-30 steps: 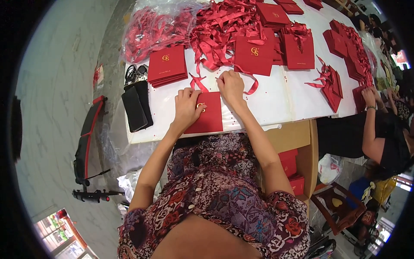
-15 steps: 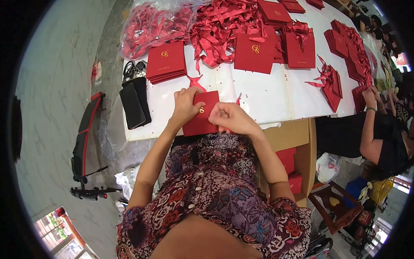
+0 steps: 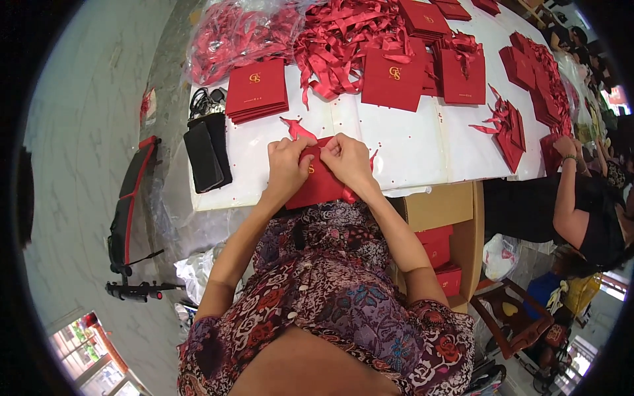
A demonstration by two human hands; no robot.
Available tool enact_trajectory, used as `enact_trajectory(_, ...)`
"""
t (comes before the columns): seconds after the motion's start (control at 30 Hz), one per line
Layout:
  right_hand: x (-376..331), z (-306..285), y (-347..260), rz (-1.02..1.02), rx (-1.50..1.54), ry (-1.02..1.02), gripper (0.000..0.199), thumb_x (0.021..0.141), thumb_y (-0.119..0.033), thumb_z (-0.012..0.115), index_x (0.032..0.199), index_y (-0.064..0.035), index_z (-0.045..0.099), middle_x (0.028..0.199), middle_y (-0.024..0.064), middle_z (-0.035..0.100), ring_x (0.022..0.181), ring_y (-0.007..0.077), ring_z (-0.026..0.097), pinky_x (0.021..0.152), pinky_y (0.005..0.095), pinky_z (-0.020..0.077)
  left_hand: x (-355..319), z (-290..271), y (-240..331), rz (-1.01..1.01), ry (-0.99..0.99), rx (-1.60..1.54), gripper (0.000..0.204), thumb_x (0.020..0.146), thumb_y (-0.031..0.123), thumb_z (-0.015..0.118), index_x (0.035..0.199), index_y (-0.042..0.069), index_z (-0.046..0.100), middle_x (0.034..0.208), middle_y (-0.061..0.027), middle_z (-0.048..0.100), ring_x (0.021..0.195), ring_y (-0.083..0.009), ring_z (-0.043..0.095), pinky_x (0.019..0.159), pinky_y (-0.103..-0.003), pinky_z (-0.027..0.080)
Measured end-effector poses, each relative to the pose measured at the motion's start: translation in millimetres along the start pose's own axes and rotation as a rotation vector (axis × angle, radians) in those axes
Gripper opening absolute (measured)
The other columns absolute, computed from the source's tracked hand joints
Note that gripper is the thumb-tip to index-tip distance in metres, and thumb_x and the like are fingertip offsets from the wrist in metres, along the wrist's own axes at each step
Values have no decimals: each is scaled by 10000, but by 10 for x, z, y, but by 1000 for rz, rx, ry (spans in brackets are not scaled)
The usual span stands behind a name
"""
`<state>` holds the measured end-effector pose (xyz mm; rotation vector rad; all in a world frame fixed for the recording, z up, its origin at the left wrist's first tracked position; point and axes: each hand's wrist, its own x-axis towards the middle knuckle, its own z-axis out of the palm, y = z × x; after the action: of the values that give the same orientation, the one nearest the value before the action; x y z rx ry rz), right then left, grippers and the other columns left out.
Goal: Tying red ribbons into decorative bows on small red gift bags.
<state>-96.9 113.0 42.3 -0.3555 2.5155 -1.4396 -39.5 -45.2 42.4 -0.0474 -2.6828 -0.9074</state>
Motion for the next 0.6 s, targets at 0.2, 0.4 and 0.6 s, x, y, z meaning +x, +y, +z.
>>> enact_trajectory(0.2, -45, 97, -38, -145, -138, 68, 177, 811, -148, 718, 804, 10, 636, 730, 156, 667, 637, 297, 663, 601, 379, 523, -28, 102, 38, 103, 109, 25, 259, 733, 53, 714, 987, 101, 706, 824, -85, 668, 803, -268, 583, 820, -395, 373)
enact_trajectory(0.4, -91, 31, -1, -301, -145, 17, 165, 840, -163, 727, 846, -17, 650, 814, 150, 652, 709, 291, 653, 651, 376, 519, -29, 65, -130, -62, 3, -203, 233, 756, 122, 743, 984, 102, 702, 845, -77, 684, 795, -273, 609, 839, -385, 387)
enact_trajectory(0.6, 69, -145, 102, -272, 112, -54, 202, 830, -191, 759, 886, -5, 703, 822, 55, 607, 679, 133, 581, 609, 285, 466, 78, -105, -67, 33, -145, -129, 216, 780, 150, 743, 980, 105, 673, 834, -73, 682, 811, -256, 617, 845, -384, 388)
